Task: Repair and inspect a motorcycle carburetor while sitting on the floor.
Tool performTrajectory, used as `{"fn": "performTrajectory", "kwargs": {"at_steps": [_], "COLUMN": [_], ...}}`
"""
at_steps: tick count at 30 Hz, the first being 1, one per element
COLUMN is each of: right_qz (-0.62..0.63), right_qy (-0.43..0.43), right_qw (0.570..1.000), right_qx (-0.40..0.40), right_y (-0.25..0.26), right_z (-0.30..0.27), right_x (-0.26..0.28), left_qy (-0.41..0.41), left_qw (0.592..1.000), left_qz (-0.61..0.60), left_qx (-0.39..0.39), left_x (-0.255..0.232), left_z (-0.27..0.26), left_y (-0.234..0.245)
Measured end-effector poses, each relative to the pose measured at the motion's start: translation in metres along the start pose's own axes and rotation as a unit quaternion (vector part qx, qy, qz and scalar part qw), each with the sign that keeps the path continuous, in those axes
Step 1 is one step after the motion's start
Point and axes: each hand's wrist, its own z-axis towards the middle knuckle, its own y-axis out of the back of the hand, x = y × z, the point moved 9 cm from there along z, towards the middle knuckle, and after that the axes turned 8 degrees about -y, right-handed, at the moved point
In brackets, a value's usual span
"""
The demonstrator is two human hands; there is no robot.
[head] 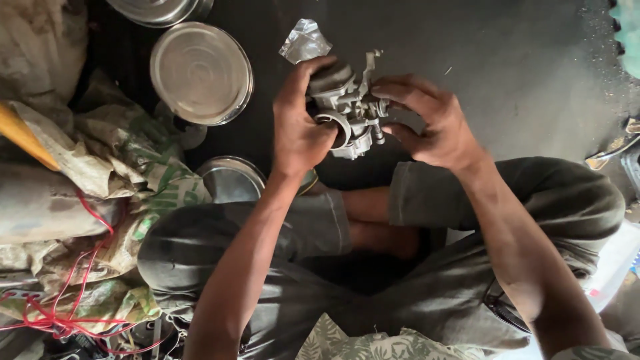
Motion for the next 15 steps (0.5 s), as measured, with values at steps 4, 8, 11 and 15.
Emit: {"fn": "performTrajectory", "kwargs": {"at_steps": [4,8,11,15], "right_qz": [-0.049,-0.097,-0.148,-0.191], "right_qy": [-0.011,0.051,0.043,0.024], "right_qw": [0.998,0.992,0.986,0.979], "right_qx": [-0.03,-0.056,-0.059,-0.072], "right_y": [0.0,0.003,0.001,0.002], "right_z": [-0.005,-0.008,-0.009,-0.009], "right_x": [-0.013,-0.007,-0.014,-0.014], "left_qy": [-0.011,-0.013,-0.018,-0.023], "left_qw": [1.0,1.0,1.0,1.0], "left_qz": [-0.016,-0.014,-0.006,0.004], "left_qx": [0.012,0.014,0.011,0.007], "left_x": [0.0,0.002,0.005,0.005], "left_z": [0.0,0.002,0.002,0.002], "left_y": [-0.005,-0.005,-0.004,-0.004]}}
